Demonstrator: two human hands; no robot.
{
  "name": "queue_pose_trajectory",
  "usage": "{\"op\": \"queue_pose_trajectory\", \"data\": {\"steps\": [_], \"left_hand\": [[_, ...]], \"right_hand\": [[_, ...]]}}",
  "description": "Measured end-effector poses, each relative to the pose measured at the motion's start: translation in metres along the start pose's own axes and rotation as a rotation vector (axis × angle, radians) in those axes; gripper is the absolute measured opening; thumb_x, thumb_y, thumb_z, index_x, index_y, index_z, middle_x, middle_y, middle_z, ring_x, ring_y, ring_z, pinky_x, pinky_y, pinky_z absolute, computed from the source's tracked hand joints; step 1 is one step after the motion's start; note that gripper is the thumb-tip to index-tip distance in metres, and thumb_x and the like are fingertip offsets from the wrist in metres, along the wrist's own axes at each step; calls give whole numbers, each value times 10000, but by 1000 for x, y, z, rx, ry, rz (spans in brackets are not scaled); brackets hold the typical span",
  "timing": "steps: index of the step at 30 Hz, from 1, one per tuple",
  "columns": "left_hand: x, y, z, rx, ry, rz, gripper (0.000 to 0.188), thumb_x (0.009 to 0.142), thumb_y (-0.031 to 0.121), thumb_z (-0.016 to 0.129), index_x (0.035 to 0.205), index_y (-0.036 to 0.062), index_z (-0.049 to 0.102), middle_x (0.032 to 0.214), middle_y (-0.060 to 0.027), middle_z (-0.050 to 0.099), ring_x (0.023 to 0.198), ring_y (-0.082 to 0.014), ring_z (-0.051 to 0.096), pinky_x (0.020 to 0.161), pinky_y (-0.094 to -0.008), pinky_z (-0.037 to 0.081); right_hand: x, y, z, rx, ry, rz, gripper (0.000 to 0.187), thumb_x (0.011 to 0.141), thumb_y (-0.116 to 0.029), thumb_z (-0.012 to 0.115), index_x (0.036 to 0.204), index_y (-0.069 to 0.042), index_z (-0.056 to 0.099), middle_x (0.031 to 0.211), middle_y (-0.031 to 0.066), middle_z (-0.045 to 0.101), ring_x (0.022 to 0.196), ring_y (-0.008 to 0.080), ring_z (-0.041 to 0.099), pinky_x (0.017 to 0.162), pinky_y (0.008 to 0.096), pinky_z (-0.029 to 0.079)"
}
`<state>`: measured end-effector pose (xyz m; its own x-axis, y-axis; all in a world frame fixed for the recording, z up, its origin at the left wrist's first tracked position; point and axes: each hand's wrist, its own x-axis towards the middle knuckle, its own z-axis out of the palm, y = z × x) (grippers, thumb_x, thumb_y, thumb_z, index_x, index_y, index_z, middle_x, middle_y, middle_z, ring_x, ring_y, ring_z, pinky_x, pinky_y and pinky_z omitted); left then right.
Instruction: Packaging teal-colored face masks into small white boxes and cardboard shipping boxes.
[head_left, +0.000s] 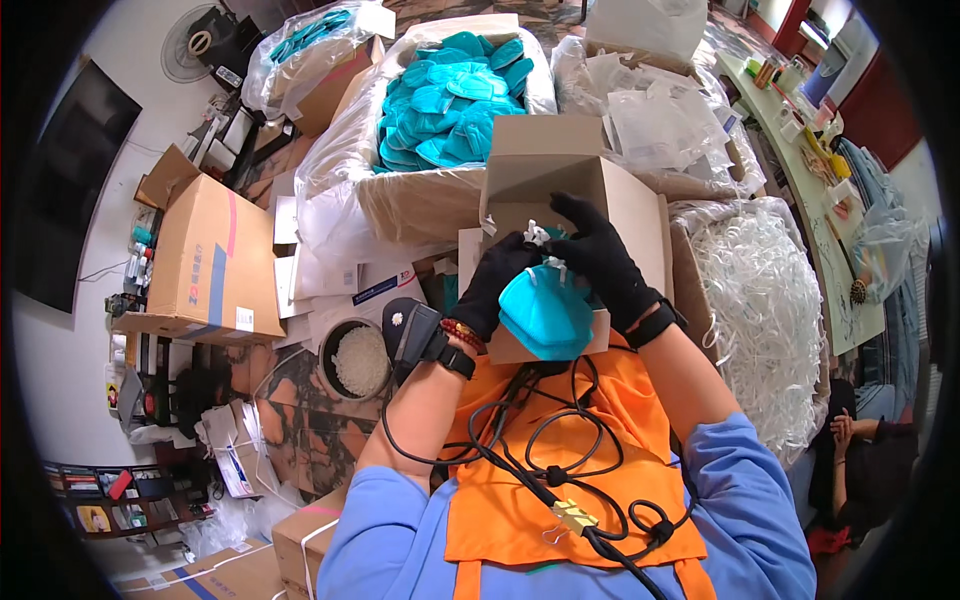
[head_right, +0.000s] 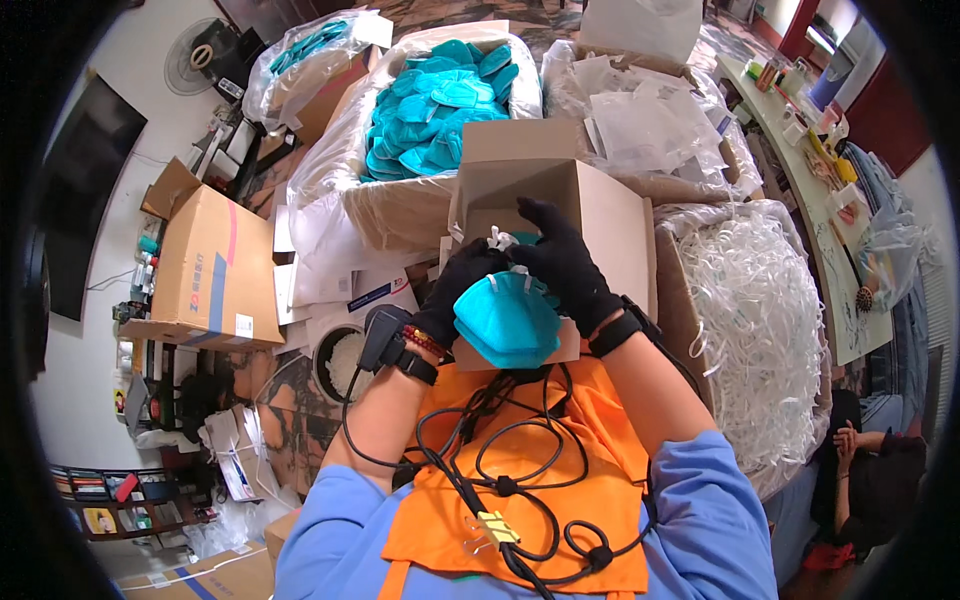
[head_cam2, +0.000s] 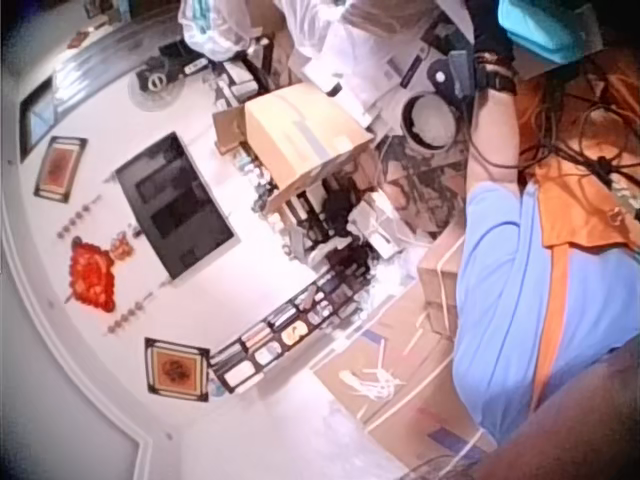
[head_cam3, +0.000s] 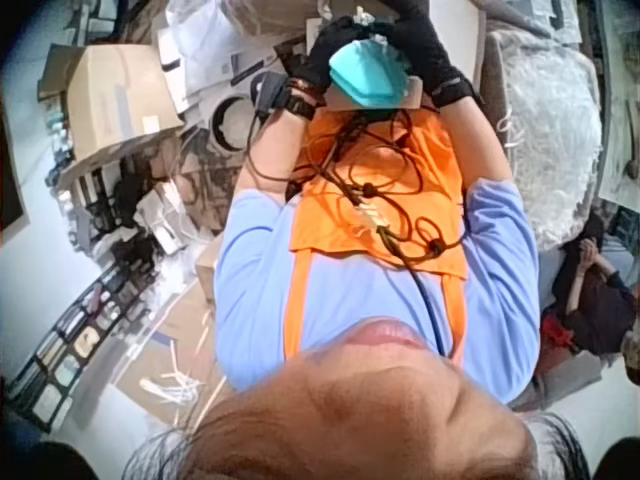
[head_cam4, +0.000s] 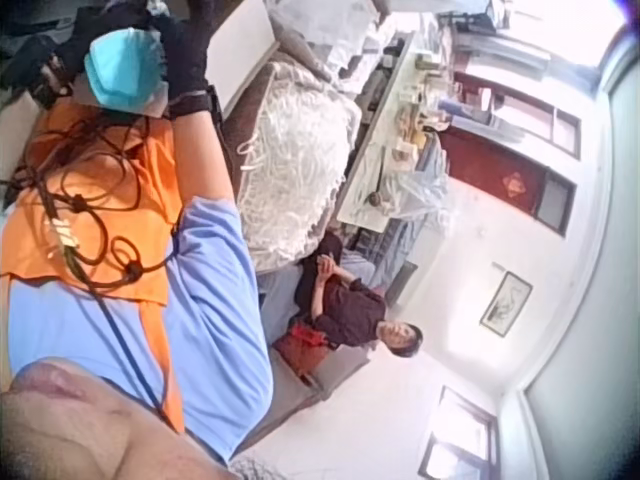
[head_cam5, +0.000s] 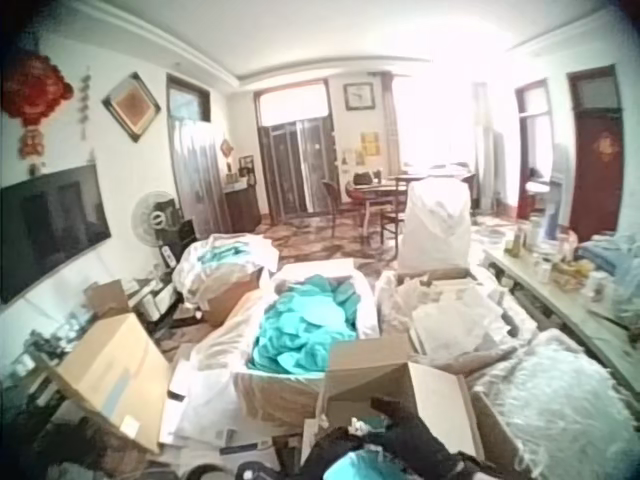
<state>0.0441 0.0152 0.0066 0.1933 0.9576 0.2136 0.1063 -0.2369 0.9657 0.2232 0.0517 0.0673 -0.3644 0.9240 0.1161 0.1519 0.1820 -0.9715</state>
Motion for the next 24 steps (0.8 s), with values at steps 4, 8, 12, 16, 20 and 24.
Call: {"op": "queue_pose_trajectory", "data": {"steps": [4,8,12,16,20,24], "left_hand": [[1,18,-7,575,-60,310,282,834,147,581,1073,0,609,1012,-210,616,983,-351,589,862,-384,463],[-3,10,-6,105,27,10,243,842,129,579,1040,-11,602,959,-191,610,909,-321,586,783,-361,472],[-3,-15,-1,664,160,341,125,857,38,513,957,3,580,827,-159,573,767,-311,567,706,-383,454],[-1,-26,2,742,169,299,168,823,19,516,977,7,581,808,-167,578,756,-331,577,704,-393,463],[-1,-23,2,798,14,210,166,821,26,522,966,5,601,875,-196,606,826,-352,595,732,-422,478],[-2,-15,-5,533,-106,-159,148,851,68,503,914,6,622,779,-175,611,721,-316,610,655,-410,481]], "right_hand": [[11,-8,-1,197,-143,294,525,803,-106,685,1295,-43,514,1102,75,621,933,137,582,768,267,475],[19,-12,-5,179,-329,496,411,835,-144,659,1220,-36,565,856,14,617,662,77,538,591,231,453],[7,7,-4,160,-327,496,293,849,-194,650,1088,-26,632,778,4,603,562,72,501,521,220,418],[8,-6,-1,56,-302,578,244,835,-202,661,1002,-25,667,746,14,603,555,86,527,529,220,425],[6,2,0,75,-306,551,211,841,-140,633,1012,-22,668,783,36,620,596,99,555,545,222,436],[0,43,-6,125,-389,323,236,865,-19,547,1073,-32,657,872,55,641,741,121,588,624,227,462]]}}
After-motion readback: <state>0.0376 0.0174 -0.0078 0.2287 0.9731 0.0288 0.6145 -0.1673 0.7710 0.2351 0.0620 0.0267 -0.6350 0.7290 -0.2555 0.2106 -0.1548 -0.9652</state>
